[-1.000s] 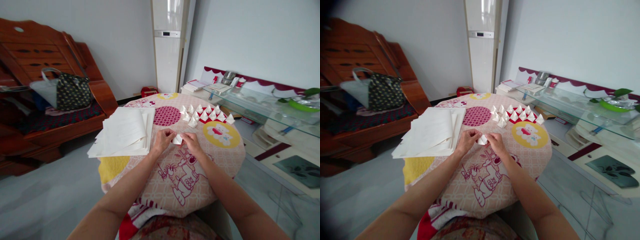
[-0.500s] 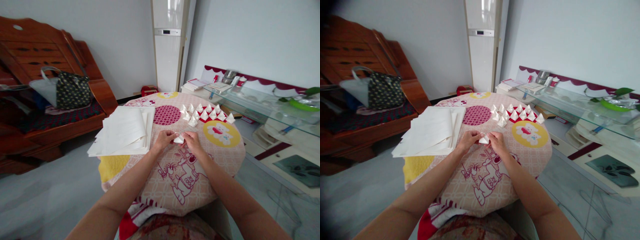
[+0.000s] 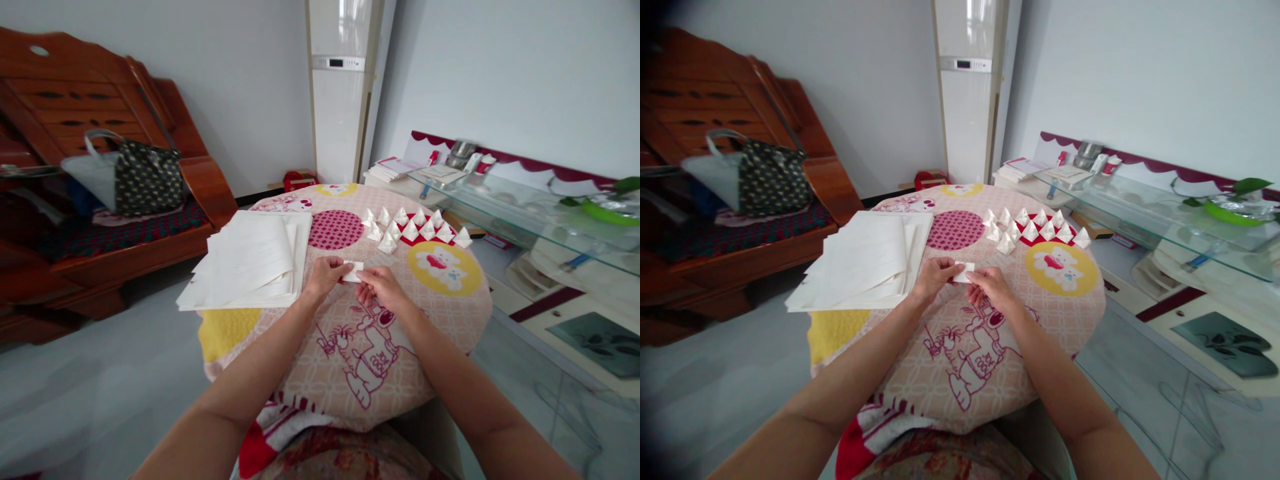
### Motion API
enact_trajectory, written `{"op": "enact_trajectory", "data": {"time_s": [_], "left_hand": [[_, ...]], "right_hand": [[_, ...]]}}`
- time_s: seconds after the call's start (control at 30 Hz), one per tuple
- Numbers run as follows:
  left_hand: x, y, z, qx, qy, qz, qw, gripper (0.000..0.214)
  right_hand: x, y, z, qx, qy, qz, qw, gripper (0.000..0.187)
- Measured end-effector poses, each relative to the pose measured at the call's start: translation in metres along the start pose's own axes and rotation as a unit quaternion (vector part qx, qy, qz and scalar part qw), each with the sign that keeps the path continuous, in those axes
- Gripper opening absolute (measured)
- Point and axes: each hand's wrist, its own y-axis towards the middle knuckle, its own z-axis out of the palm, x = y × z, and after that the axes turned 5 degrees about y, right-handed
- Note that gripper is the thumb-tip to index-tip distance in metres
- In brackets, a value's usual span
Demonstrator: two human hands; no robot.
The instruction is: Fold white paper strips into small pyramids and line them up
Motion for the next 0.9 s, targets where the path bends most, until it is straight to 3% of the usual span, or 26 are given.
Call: {"op": "enact_trajectory", "data": {"time_s": [0.27, 0.4, 0.57, 0.77, 0.9], "left_hand": [[0.0027, 0.0018, 0.0003, -0.017, 0.015, -0.003, 1.000, 0.040], [-0.0008, -0.0005, -0.0004, 0.028, -0.027, -0.031, 0.999, 0.044], [-0.0032, -0.0031, -0.0021, 0.087, 0.023, -0.043, 0.995, 0.040], [-0.0058, -0.0039, -0.0012, 0.058, 0.047, -0.040, 0.996, 0.041], [-0.0030, -0.0032, -0.0022, 0.065, 0.053, 0.002, 0.996, 0.043]], "right_hand": [[-0.0011, -0.0004, -0.0008, 0.020, -0.009, 0.007, 1.000, 0.035], [-0.0009, -0.0009, -0.0012, 0.005, -0.018, -0.015, 1.000, 0.033], [-0.0017, 0.0000, -0.0013, -0.033, -0.025, -0.046, 0.998, 0.033], [0.0003, -0.0010, 0.0013, -0.027, -0.046, -0.060, 0.997, 0.033], [0.0010, -0.0016, -0.0004, -0.024, -0.056, -0.059, 0.996, 0.033]]}}
